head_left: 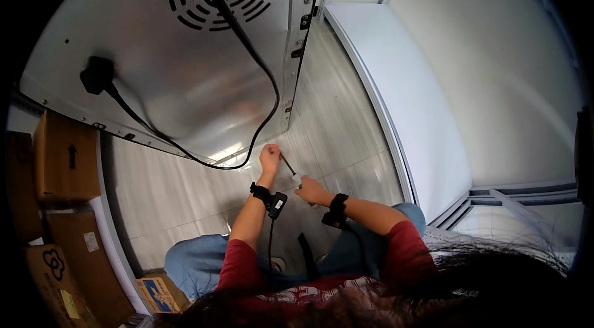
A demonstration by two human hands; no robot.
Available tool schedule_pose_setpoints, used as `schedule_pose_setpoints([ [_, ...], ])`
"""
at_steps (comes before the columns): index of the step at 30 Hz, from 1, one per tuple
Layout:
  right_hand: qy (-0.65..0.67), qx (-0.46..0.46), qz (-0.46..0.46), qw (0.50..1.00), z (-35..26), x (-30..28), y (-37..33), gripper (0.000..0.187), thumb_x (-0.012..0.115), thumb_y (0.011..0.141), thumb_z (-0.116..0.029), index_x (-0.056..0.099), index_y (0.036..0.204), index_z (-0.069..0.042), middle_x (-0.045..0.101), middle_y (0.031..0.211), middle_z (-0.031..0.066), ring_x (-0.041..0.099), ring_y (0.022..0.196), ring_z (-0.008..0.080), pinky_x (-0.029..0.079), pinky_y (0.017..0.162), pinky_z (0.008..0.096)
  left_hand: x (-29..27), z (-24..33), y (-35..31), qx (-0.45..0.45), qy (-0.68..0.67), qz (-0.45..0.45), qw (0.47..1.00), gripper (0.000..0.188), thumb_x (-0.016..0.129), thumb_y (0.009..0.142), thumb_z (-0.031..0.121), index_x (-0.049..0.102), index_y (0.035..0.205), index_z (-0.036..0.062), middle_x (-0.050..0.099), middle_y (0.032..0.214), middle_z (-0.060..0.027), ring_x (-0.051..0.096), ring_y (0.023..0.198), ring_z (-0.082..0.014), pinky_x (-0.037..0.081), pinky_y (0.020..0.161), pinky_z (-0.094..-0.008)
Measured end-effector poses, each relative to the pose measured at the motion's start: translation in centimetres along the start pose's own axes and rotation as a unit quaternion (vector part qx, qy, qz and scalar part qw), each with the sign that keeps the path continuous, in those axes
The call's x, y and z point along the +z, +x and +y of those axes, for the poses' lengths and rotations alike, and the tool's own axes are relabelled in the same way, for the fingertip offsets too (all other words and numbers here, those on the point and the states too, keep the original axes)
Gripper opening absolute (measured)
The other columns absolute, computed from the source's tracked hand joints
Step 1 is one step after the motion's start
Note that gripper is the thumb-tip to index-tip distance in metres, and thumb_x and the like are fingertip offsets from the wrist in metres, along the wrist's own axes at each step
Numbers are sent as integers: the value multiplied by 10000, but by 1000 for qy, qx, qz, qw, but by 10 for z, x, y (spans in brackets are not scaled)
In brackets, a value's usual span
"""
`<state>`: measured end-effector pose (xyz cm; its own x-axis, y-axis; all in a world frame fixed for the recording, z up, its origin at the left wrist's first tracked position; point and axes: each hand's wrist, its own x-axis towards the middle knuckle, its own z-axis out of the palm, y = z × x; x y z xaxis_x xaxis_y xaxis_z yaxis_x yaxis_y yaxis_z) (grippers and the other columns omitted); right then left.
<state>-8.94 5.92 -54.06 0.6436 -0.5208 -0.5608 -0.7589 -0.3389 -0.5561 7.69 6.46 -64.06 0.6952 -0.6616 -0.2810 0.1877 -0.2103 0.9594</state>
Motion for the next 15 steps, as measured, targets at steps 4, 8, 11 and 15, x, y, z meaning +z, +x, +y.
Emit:
schedule_pose_setpoints([
  [4,3,-12,-23,1000,-12,10,9,380,578,749,-231,418,879,88,550,813,257,559,745,369,445,648,424,-17,-21,3,-1,6,50,999,110,485,757,23,514,857,-12,595,641,-76,551,528,-126,442,498,-234],
  [8,27,3,2,1000,-21,24,7,350,515,776,-173,394,932,116,546,827,274,562,732,394,459,655,433,-21,-24,4,25,55,74,995,121,488,749,42,517,855,-8,610,643,-81,580,566,-146,451,538,-251],
  [11,22,12,49,998,-8,35,16,309,489,794,-159,379,919,101,530,813,275,550,725,396,448,642,445,-7,-11,6,35,123,104,986,114,476,755,49,516,847,-5,613,646,-94,595,584,-172,455,566,-263],
  [15,57,30,79,995,9,38,23,257,487,806,-157,372,872,63,510,786,263,527,710,395,431,616,453,11,-1,7,53,144,74,985,99,466,782,40,498,867,1,608,651,-98,600,624,-156,454,582,-256],
])
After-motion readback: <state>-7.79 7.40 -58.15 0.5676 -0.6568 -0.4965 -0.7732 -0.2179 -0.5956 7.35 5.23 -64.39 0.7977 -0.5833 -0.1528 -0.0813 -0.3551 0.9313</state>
